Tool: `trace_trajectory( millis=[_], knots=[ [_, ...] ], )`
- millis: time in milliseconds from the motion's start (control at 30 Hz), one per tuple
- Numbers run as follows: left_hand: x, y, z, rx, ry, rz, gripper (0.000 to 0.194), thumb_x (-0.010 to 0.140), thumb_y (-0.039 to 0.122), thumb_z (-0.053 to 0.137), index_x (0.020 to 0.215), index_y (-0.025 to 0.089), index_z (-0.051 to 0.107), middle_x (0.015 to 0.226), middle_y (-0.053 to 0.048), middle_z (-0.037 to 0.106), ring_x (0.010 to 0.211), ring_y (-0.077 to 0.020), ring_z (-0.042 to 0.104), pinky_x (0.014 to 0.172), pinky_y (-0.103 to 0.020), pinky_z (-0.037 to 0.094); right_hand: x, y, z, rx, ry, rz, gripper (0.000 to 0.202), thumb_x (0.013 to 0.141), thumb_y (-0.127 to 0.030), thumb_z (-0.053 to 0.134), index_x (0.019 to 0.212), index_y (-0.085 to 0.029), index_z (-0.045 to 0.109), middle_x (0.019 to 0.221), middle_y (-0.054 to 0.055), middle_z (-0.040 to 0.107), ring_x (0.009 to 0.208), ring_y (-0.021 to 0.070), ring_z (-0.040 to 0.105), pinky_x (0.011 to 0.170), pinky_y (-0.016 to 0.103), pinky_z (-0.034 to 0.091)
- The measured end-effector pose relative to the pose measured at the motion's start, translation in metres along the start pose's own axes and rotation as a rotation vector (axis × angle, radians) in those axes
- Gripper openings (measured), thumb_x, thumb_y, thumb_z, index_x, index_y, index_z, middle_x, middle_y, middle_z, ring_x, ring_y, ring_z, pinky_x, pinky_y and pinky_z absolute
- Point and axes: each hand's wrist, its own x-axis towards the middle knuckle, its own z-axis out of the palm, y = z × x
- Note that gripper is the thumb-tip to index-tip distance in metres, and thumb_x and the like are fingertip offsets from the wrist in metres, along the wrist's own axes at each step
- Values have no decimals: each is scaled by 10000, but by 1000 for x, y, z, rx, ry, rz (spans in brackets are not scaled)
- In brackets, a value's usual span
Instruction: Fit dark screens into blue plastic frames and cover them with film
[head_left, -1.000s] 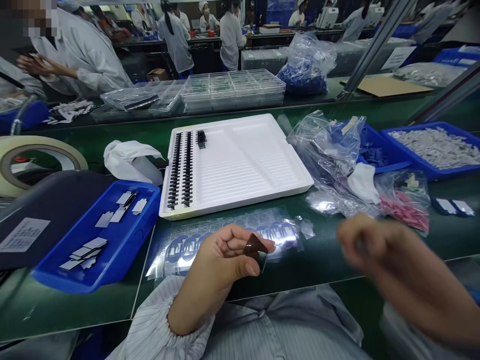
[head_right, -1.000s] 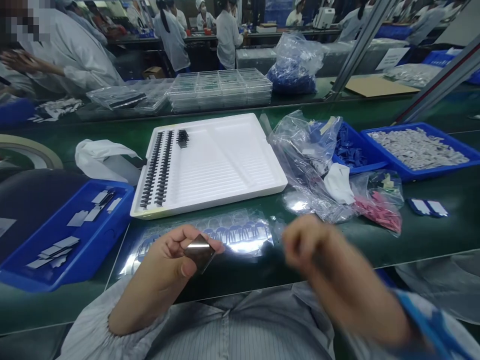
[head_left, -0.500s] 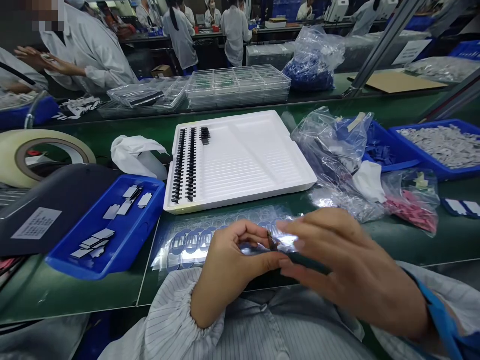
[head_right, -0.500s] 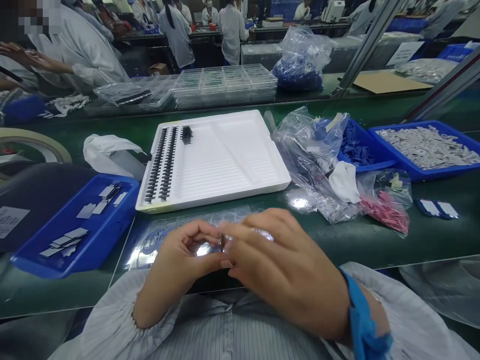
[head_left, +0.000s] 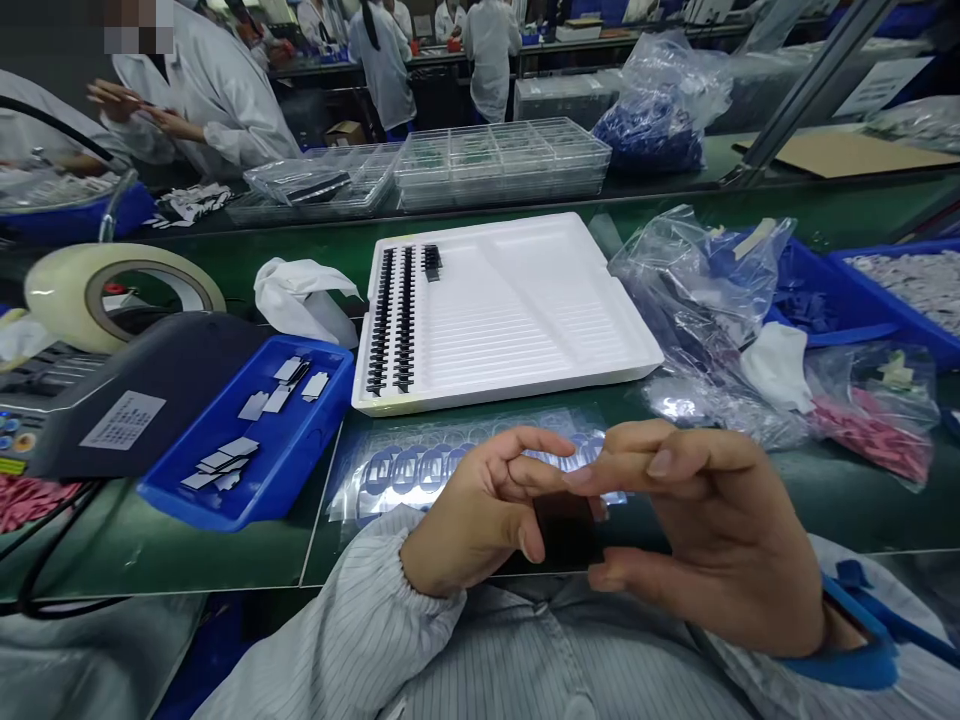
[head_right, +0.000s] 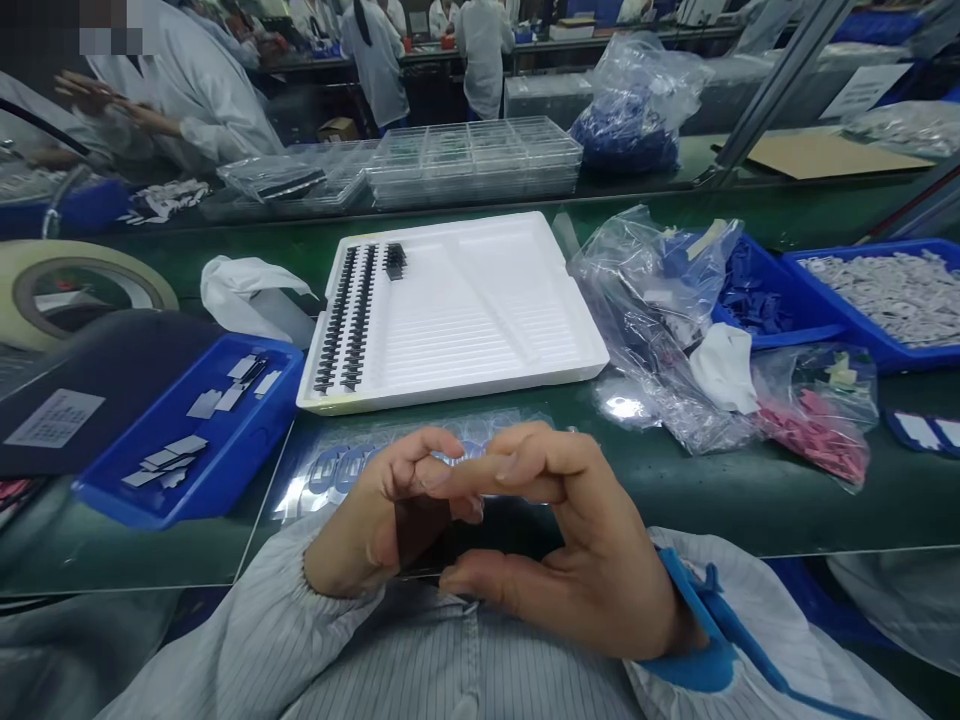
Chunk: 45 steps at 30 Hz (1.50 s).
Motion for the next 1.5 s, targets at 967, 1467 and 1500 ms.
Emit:
trace_trajectory(
  millis=[967, 1467, 1500],
  knots=[
    [-17, 5, 1, 232, -2, 160, 637, 528, -116, 751, 1009, 261, 572, 896, 56, 745, 754, -88, 677, 694, -182, 528, 2, -20, 10, -326, 183, 142, 263, 797, -63, 563, 847, -237, 373, 732, -64, 676, 774, 69, 574, 653, 126, 478],
    [-12, 8, 4, 451, 73, 72, 607, 536, -2, 803, 1012, 232, 507, 842, 18, 751, 827, -145, 690, 762, -248, 514, 7, -8, 5, -259, -127, 101, 258, 864, 56, 366, 882, -200, 337, 845, -5, 465, 799, 77, 466, 682, 194, 439],
    [-12, 8, 4, 450, 80, 70, 605, 531, 1, 807, 1006, 227, 510, 837, 15, 749, 832, -149, 690, 765, -251, 513, 7, -8, 5, -253, -127, 102, 260, 862, 55, 364, 881, -203, 333, 843, -3, 461, 797, 84, 464, 673, 203, 439]
  ],
)
